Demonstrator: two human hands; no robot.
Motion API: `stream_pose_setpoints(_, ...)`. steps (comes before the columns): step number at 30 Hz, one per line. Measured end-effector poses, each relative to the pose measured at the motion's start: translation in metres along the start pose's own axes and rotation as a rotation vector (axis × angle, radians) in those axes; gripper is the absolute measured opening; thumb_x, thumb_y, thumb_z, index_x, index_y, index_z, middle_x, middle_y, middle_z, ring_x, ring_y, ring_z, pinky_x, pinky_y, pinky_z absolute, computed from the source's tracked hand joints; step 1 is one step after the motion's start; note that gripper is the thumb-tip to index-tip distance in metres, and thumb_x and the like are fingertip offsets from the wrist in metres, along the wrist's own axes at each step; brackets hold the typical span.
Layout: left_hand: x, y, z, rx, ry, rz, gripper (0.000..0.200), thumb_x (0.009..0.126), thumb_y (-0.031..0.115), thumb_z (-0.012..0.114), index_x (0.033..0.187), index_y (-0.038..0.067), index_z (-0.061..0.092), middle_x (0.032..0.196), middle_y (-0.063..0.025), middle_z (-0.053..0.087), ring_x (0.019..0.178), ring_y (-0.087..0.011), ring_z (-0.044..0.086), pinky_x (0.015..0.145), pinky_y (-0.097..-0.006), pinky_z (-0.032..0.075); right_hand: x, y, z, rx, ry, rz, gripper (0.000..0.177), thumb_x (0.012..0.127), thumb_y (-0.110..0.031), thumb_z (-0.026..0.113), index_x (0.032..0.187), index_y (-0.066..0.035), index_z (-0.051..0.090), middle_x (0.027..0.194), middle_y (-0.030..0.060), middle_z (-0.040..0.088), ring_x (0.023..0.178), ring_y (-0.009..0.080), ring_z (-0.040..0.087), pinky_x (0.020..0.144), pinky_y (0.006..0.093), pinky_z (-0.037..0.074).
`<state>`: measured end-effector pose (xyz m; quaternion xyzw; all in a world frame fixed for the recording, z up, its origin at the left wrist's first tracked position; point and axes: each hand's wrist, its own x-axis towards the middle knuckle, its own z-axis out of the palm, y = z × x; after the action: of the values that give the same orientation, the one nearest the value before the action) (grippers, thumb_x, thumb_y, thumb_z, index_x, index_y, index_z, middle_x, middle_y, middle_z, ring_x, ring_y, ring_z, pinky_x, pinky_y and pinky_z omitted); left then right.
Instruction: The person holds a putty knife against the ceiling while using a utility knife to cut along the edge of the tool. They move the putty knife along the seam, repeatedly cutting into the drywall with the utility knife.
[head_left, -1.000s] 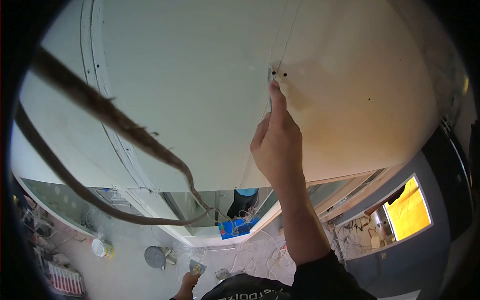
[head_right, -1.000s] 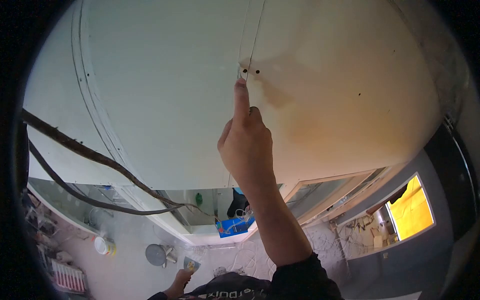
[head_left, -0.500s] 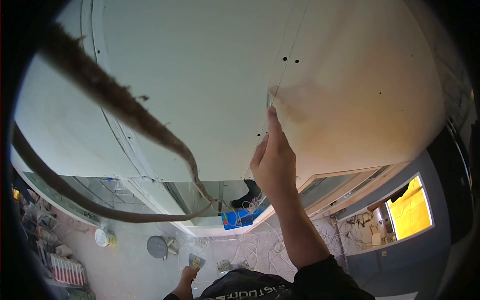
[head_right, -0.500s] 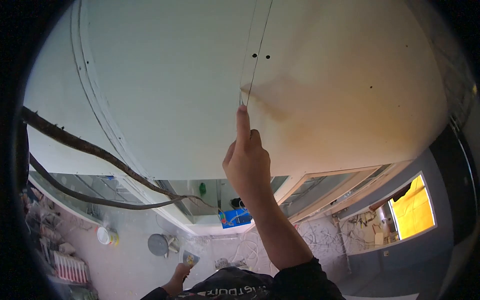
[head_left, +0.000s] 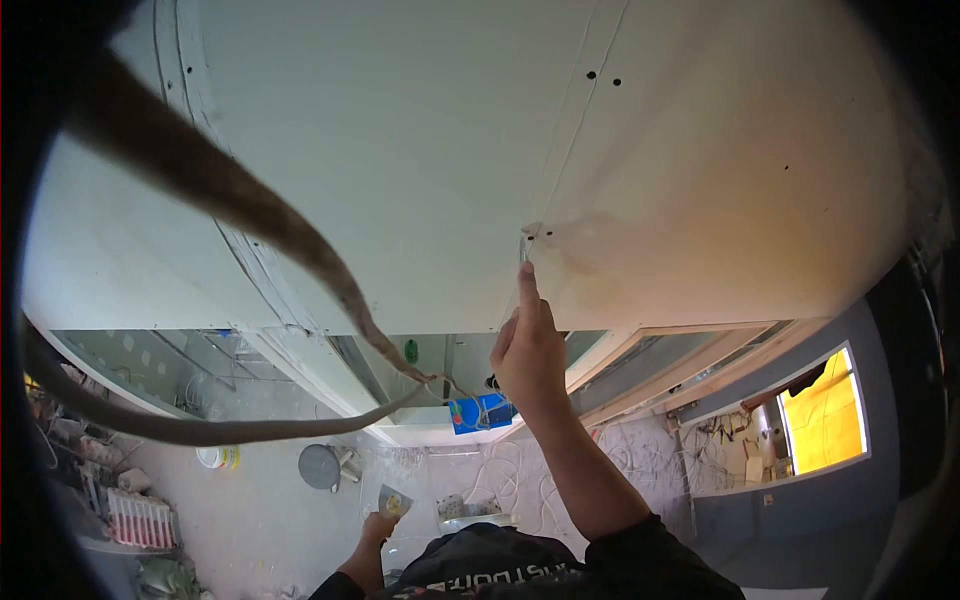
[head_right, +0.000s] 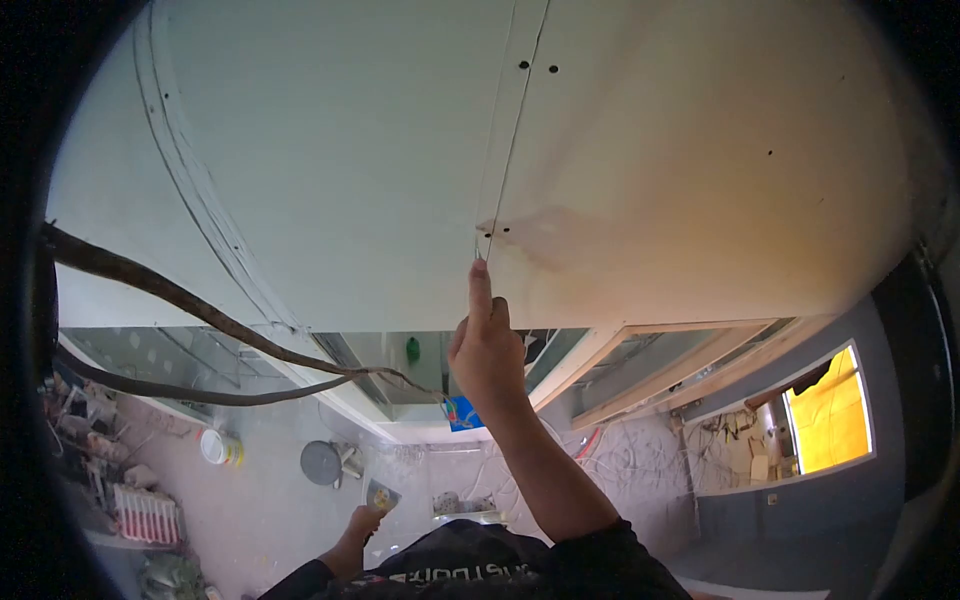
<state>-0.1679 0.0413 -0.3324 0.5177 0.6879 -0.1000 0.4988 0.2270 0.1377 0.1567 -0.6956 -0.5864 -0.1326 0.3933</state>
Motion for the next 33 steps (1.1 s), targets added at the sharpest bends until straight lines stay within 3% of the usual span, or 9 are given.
stream_pose_setpoints(1, -0.001, -0.002, 0.0, -0.009, 0.001, -0.022, 0.055, 0.083, 0.05, 0.076, 0.088, -0.005, 0.073, 0.068, -0.0165, 0.07, 0.056, -0.0313, 0.069, 0.054, -0.0438, 0.058, -0.003, -0.001, 0.002, 0.011, -0.026, 0.037, 0.07, 0.095, 0.005, 0.055, 0.159, 0.0, 0.026, 0.098, 0.02, 0.063, 0.087, 0.036, 0.07, 0.076, 0.0449, 0.059)
stream_pose_setpoints(20, -0.011, 0.008, -0.006, 0.02, -0.009, -0.015, 0.055, 0.084, 0.049, 0.077, 0.097, -0.005, 0.074, 0.074, -0.0176, 0.072, 0.063, -0.0314, 0.071, 0.056, -0.0434, 0.057, -0.045, 0.016, 0.039, 0.084, -0.114, 0.146, 0.077, 0.092, 0.006, 0.057, 0.161, -0.001, 0.022, 0.097, 0.0186, 0.062, 0.081, 0.0322, 0.069, 0.067, 0.0416, 0.06)
stream_pose_setpoints(23, -0.017, 0.007, -0.006, 0.02, -0.006, -0.055, 0.056, 0.085, 0.05, 0.076, 0.097, -0.004, 0.074, 0.075, -0.0175, 0.073, 0.064, -0.0312, 0.072, 0.057, -0.0435, 0.057, -0.063, 0.026, 0.054, 0.043, -0.181, 0.183, 0.077, 0.093, 0.005, 0.056, 0.161, -0.002, 0.022, 0.099, 0.0195, 0.062, 0.081, 0.0333, 0.07, 0.067, 0.0428, 0.06)
stream_pose_setpoints(25, -0.014, 0.003, -0.006, 0.026, -0.009, -0.072, 0.055, 0.085, 0.05, 0.075, 0.097, -0.004, 0.074, 0.075, -0.0173, 0.073, 0.065, -0.0313, 0.072, 0.057, -0.0436, 0.058, -0.065, 0.029, 0.062, 0.083, -0.08, 0.123, 0.075, 0.093, 0.004, 0.055, 0.161, -0.002, 0.022, 0.103, 0.0208, 0.063, 0.083, 0.0355, 0.07, 0.068, 0.0449, 0.06)
stream_pose_setpoints(33, -0.023, 0.0, -0.014, 0.085, -0.031, -0.037, 0.053, 0.086, 0.051, 0.073, 0.095, -0.001, 0.075, 0.074, -0.0167, 0.072, 0.064, -0.0312, 0.072, 0.061, -0.0443, 0.058, -0.066, 0.033, 0.064, 0.113, -0.104, 0.153, 0.074, 0.094, 0.004, 0.055, 0.161, -0.003, 0.023, 0.106, 0.0225, 0.062, 0.083, 0.0386, 0.07, 0.069, 0.0467, 0.06)
